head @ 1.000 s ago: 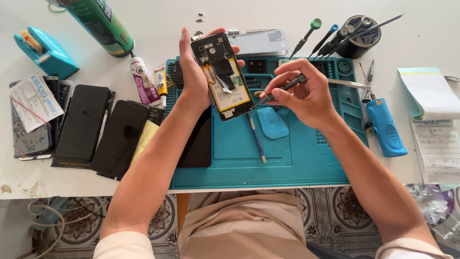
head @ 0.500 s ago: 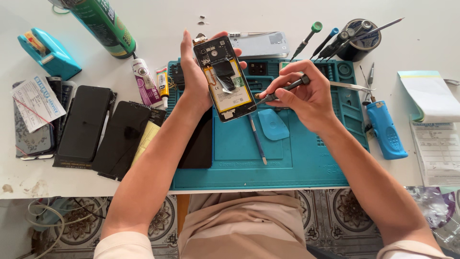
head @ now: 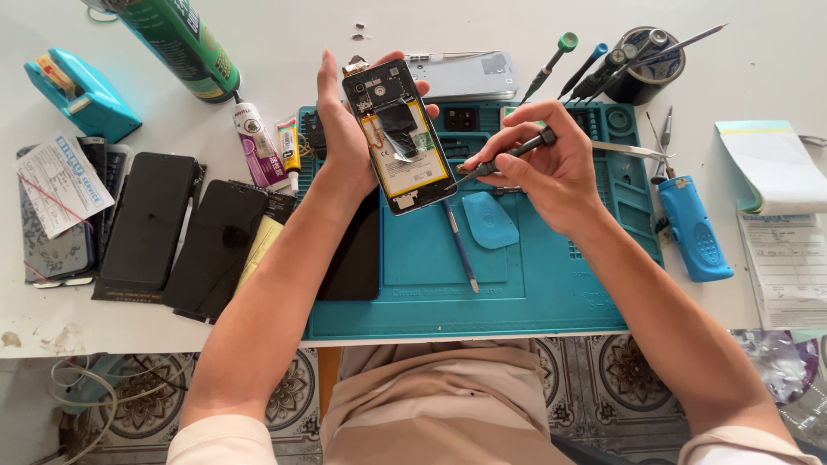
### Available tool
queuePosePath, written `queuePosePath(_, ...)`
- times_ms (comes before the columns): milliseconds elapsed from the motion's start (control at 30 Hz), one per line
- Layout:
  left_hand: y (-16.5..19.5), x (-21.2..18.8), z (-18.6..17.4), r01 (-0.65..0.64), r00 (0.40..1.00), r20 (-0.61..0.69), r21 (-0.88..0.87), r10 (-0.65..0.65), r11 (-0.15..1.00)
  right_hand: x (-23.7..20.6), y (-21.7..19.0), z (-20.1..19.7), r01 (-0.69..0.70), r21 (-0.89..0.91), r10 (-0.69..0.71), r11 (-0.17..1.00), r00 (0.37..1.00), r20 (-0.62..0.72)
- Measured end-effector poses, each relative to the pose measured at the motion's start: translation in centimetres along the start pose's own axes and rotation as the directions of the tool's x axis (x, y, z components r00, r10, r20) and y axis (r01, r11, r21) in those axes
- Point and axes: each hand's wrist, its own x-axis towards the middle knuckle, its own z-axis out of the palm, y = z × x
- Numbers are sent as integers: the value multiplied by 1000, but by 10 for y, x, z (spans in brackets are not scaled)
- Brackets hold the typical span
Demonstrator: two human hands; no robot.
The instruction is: The person uses a screwdriver to remove screws from the back of a disassembled smartphone. They rotate the phone to access different screw locations and continue unscrewing components while holding the device with the other hand.
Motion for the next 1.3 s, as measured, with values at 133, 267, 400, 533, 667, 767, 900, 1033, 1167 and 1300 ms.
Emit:
queuePosePath(133, 0, 0, 0, 11, 1000, -11, -13, -11, 1000, 0, -1, -1, -1, 4, 1, 1000, 1000, -1)
queuePosePath(267, 0, 0, 0, -1, 1000, -9, -7, 1, 1000, 0, -1, 0, 1, 10, -1, 1000, 1000, 0)
queuePosePath(400, 1, 0, 0, -2, 1000, -21, 2, 2, 1000, 0, -1, -1, 0, -12, 0, 1000, 1000, -3)
queuePosePath(533, 1, 0, 1, 3, 1000, -23, -11, -4, 1000, 0, -1, -2, 1, -11, -1, 1000, 1000, -8)
queuePosePath(667, 2, 0, 1, -2, 1000, -28, 0, 2, 1000, 1, -2, -4, 10, -3, -10, 1000, 1000, -10)
queuePosePath(767, 2, 0, 1, 1, 1000, -30, -4, -1, 1000, 1, -1, -4, 14, -4, -14, 1000, 1000, -11)
queuePosePath(900, 2, -1, 1, 3, 999, -35, 4, -3, 1000, 0, -1, -5, 19, -25, -20, 1000, 1000, -4)
queuePosePath(1033, 3, -1, 4, 0, 999, -40, 15, 1, 1000, 0, 0, -6, 54, -39, -53, 998, 998, 35)
queuePosePath(1167, 4, -3, 7, -11, 998, -55, 57, 14, 998, -1, -1, -2, 120, -182, -114, 976, 992, 46)
queuePosePath(1300, 1, -4, 10, -55, 994, -89, 159, 70, 986, -6, -4, 6, 150, -298, -132, 943, 988, 80)
